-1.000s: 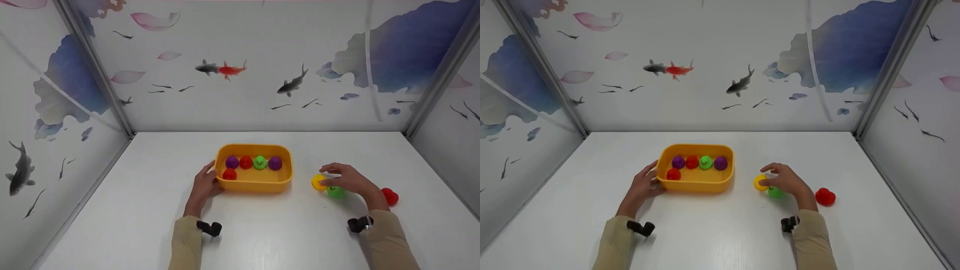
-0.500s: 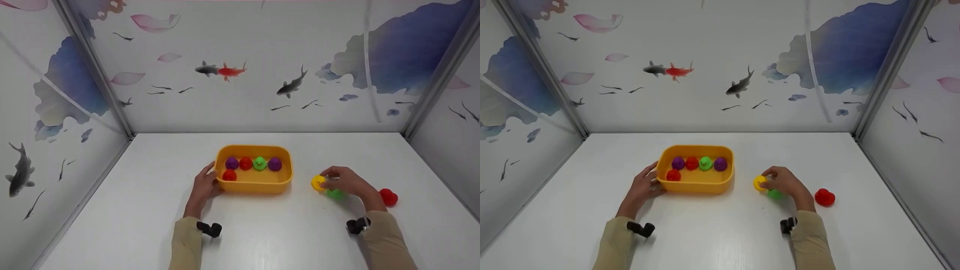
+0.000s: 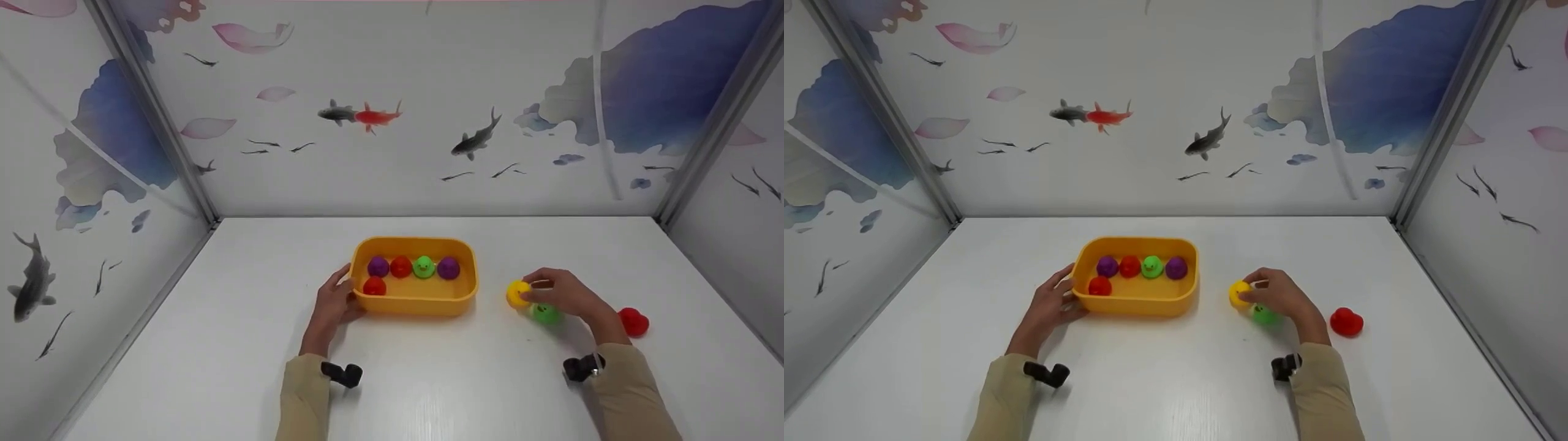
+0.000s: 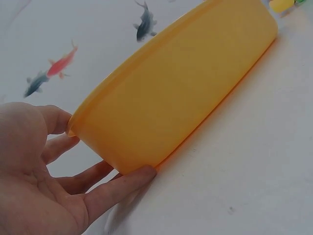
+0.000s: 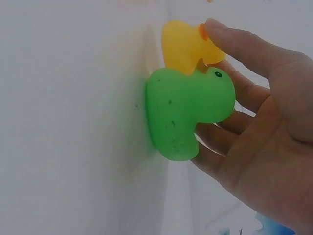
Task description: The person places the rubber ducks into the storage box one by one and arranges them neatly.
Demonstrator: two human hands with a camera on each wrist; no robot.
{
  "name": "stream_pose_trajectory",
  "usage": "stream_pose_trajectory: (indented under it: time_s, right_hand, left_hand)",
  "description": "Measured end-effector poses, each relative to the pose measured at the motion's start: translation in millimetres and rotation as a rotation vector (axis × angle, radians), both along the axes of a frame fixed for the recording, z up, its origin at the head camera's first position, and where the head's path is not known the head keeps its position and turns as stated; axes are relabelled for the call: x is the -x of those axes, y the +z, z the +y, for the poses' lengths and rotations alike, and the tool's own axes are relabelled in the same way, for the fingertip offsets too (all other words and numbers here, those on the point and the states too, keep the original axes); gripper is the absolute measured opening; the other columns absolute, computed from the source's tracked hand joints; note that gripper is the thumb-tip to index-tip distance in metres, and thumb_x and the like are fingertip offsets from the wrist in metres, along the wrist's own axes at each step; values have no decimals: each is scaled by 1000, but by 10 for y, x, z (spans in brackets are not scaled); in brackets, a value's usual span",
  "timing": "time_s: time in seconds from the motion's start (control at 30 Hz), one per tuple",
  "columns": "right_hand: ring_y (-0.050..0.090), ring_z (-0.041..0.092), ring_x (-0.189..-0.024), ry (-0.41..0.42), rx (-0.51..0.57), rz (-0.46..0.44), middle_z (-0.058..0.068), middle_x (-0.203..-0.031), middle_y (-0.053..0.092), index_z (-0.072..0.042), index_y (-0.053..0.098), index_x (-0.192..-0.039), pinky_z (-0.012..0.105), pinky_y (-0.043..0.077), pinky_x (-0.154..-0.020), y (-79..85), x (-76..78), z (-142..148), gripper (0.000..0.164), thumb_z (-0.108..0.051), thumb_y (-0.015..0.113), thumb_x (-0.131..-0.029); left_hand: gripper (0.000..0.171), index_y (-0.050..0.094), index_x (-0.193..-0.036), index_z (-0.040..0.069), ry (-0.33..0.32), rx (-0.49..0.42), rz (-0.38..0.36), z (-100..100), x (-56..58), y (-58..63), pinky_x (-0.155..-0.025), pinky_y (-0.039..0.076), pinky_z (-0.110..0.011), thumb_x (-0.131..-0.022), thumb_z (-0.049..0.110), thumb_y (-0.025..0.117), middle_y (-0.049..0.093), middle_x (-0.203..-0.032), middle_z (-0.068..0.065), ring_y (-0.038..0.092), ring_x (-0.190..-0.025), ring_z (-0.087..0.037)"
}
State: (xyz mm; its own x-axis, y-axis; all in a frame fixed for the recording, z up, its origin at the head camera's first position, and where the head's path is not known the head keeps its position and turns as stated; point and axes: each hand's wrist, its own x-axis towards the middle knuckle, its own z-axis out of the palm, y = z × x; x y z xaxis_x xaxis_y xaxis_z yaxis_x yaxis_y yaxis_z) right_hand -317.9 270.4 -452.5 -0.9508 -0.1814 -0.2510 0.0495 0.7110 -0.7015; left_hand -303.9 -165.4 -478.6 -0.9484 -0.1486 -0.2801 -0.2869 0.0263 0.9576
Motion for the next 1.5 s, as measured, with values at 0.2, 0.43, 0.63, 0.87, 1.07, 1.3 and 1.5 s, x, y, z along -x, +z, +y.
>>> stream_pose_trajectory:
  time_s: [0.2,0.43,0.63,0.87,1.07,1.3,1.5]
  right_hand:
    - [54,36,-128,-8,39,16,19,-144,53,-11,56,-135,50,48,-111,98,-25,-51,60,-46,72,-89]
    - [53,38,-131,-25,62,36,20,-146,52,-11,55,-137,50,49,-109,241,-54,-139,62,-47,71,-89]
    - [48,40,-136,-45,121,88,22,-148,49,-7,53,-136,53,45,-113,389,-100,-267,60,-42,71,-91]
    - [49,40,-136,-102,140,104,21,-150,48,-7,55,-136,51,44,-114,508,-142,-465,56,-36,72,-91]
    - [51,38,-133,-133,167,97,21,-148,50,-7,55,-135,50,44,-114,530,-171,-610,55,-35,73,-91]
    - [52,37,-133,-108,186,116,20,-144,54,-6,56,-131,47,47,-112,489,-147,-767,51,-32,74,-91]
    - [54,37,-133,-60,184,122,19,-142,56,-5,58,-127,47,49,-109,486,-96,-939,48,-32,74,-90]
  left_hand:
    - [50,40,-154,28,-10,-11,1,-2,12,7,-89,61,-40,-105,28,48,55,-147,-14,67,-106,-22]
    - [51,39,-155,27,-18,0,15,-2,-3,21,-91,61,-41,-105,27,48,53,-148,-15,66,-113,-25]
    - [52,40,-155,25,-31,17,54,-14,-23,-10,-94,59,-45,-103,26,48,53,-149,-17,60,-125,-31]
    - [52,39,-155,27,-18,3,27,0,-21,6,-92,60,-42,-103,25,49,55,-147,-15,63,-118,-28]
    - [52,39,-154,28,-16,-8,20,8,-26,0,-91,61,-40,-103,27,50,53,-149,-14,65,-118,-28]
    - [52,40,-154,28,-1,-1,5,-2,-26,-13,-91,61,-41,-103,27,50,54,-148,-14,63,-120,-28]
    - [52,40,-154,29,-9,-12,13,4,-5,-16,-91,61,-40,-103,27,50,54,-148,-14,65,-118,-27]
